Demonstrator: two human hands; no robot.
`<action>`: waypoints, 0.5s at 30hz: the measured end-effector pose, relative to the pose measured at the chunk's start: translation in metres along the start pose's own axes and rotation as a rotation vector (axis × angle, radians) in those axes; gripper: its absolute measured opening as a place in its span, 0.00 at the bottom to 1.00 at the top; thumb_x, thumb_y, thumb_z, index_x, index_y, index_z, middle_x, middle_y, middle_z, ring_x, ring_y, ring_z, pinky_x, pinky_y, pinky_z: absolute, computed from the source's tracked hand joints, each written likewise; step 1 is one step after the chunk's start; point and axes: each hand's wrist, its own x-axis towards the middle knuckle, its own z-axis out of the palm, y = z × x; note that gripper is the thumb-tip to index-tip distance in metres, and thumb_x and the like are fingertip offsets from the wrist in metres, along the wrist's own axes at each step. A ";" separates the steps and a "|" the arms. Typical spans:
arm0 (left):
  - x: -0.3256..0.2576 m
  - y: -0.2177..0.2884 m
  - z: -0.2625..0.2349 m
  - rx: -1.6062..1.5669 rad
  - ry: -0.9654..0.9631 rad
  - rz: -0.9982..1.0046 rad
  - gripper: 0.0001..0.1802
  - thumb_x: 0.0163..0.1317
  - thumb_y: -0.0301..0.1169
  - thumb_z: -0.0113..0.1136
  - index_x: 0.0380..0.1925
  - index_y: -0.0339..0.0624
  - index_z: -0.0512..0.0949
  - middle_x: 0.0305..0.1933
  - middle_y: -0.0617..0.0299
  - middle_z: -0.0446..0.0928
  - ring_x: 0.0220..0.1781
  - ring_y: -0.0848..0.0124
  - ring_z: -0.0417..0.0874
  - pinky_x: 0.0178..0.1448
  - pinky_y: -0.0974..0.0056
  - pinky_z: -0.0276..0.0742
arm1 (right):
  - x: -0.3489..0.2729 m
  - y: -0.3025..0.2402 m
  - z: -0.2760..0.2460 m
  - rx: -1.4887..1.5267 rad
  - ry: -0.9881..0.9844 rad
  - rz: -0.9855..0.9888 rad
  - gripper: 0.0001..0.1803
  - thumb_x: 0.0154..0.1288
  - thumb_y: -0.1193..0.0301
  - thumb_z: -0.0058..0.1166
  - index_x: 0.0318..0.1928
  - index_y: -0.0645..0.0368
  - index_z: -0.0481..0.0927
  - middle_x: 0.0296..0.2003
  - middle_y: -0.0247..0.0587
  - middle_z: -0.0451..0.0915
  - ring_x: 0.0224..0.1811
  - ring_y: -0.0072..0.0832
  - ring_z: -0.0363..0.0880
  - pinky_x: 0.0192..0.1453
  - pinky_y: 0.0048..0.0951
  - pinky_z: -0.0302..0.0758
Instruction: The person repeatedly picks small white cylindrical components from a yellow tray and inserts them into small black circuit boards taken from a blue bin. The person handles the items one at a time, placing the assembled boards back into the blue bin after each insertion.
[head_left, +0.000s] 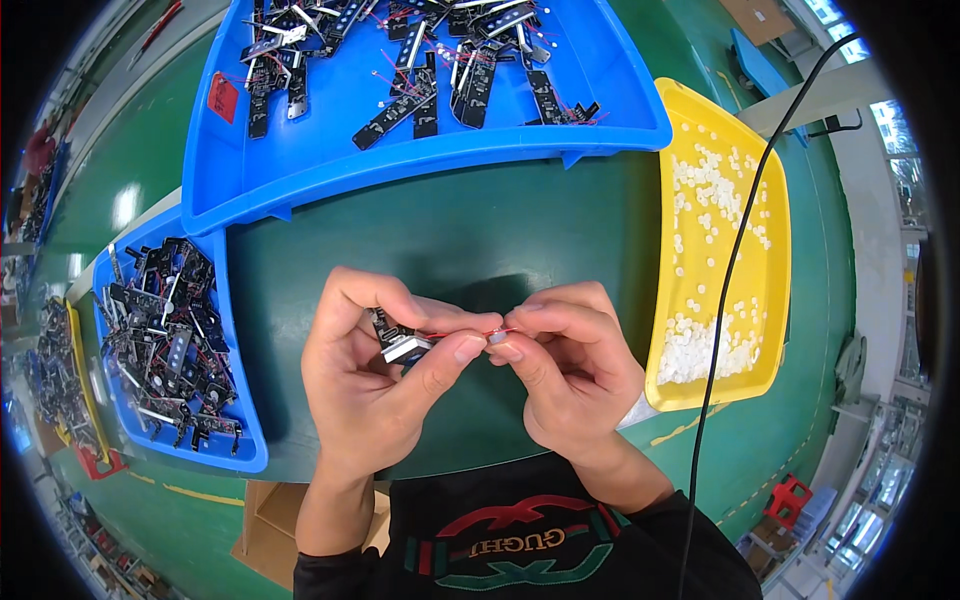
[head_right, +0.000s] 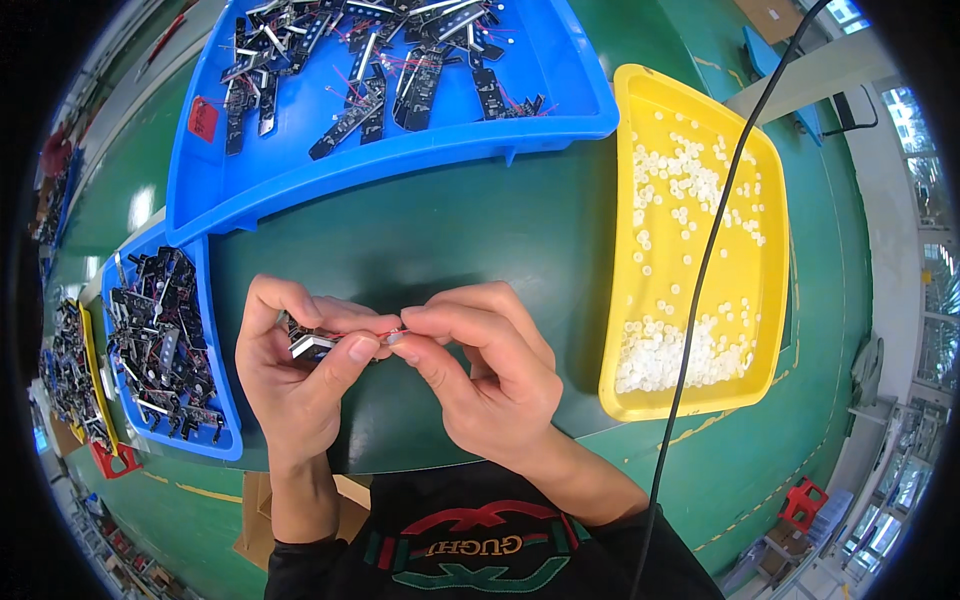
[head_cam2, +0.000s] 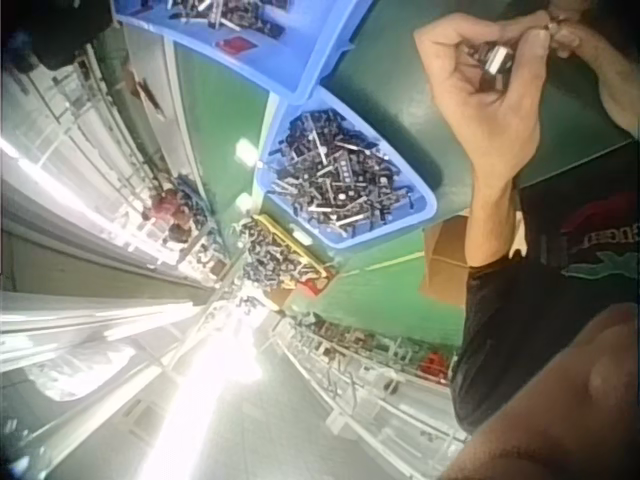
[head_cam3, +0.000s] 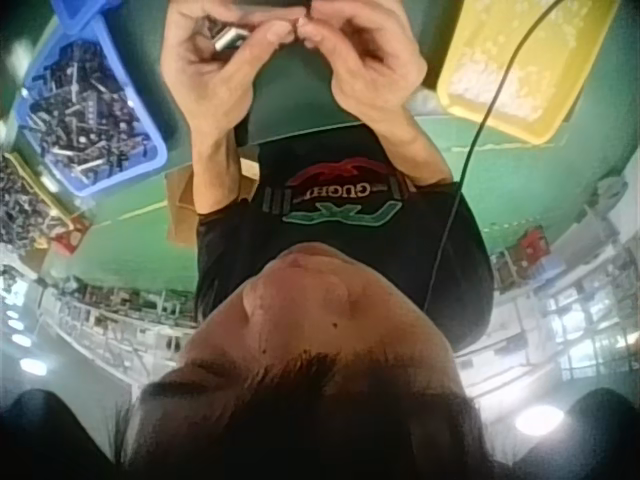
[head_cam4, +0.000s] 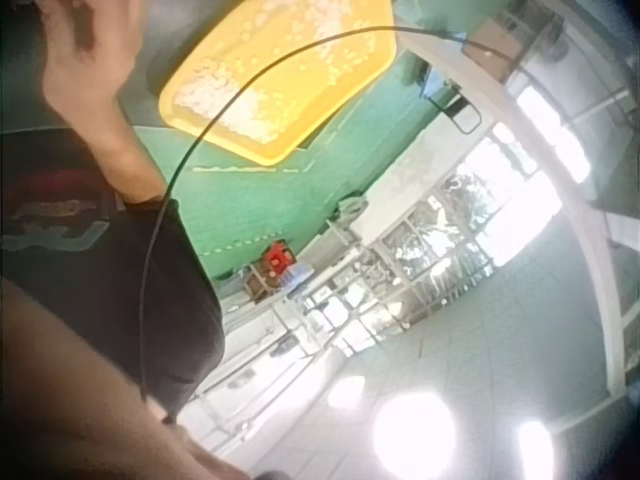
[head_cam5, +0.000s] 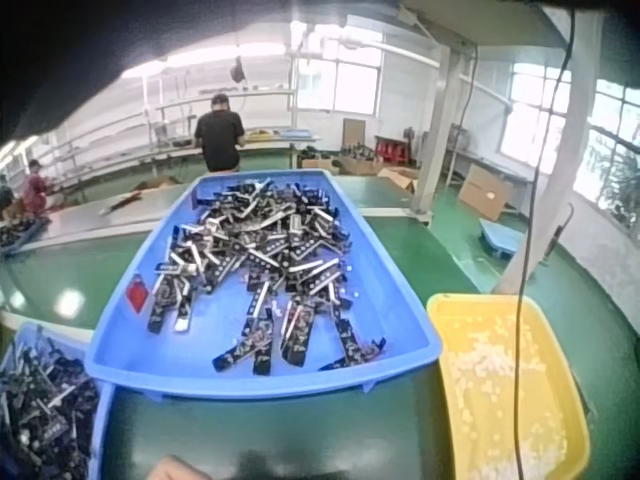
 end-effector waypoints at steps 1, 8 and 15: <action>0.000 0.000 -0.001 0.014 -0.015 0.018 0.17 0.56 0.12 0.60 0.37 0.38 0.63 0.36 0.43 0.81 0.41 0.63 0.85 0.44 0.67 0.83 | 0.000 0.000 0.001 -0.029 -0.004 -0.010 0.12 0.54 0.85 0.63 0.41 0.69 0.80 0.36 0.46 0.77 0.34 0.26 0.78 0.34 0.23 0.76; 0.002 -0.001 0.002 -0.094 0.033 -0.080 0.18 0.56 0.13 0.61 0.37 0.39 0.61 0.37 0.41 0.81 0.38 0.66 0.85 0.40 0.68 0.83 | 0.006 -0.003 -0.002 -0.288 -0.047 -0.109 0.13 0.53 0.84 0.64 0.42 0.67 0.81 0.34 0.44 0.78 0.32 0.29 0.78 0.33 0.23 0.74; 0.002 0.002 0.007 -0.104 0.208 -0.176 0.18 0.56 0.15 0.60 0.38 0.41 0.63 0.34 0.44 0.80 0.29 0.68 0.83 0.32 0.69 0.82 | 0.001 0.002 -0.003 -0.153 -0.053 -0.096 0.10 0.54 0.85 0.62 0.38 0.67 0.81 0.34 0.45 0.78 0.32 0.28 0.78 0.32 0.23 0.75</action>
